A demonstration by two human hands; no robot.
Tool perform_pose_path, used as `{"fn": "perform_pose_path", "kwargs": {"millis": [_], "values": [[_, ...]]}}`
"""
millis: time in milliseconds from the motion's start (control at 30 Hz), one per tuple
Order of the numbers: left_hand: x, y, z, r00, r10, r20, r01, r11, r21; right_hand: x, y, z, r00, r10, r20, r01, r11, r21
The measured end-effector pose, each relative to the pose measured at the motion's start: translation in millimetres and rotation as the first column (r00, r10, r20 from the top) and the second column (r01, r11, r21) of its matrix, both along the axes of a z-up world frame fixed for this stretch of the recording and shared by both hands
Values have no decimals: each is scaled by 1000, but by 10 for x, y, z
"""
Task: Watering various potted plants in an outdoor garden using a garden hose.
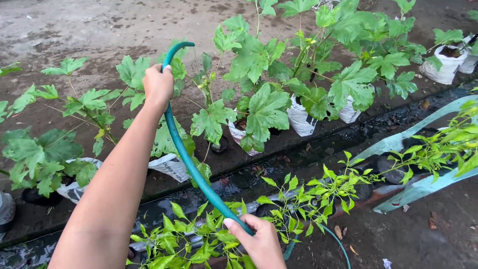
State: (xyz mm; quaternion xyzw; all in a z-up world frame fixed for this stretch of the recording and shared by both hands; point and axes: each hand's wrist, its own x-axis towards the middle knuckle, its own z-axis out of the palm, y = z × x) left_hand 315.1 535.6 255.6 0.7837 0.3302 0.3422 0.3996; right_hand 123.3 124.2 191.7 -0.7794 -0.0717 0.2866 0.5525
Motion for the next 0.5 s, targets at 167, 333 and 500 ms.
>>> {"fn": "perform_pose_path", "kwargs": {"millis": [167,333,500], "values": [[14,-65,102,1000,-15,21,15,1000,-5,-1,2,63,1000,-3,18,2,999,40],[-41,-182,259,1000,-26,11,27,996,-88,24,-5,55,993,39,110,-41,999,13],[-44,-194,298,999,-30,33,32,997,-77,8,22,208,1000,9,-18,-9,1000,-5]]}}
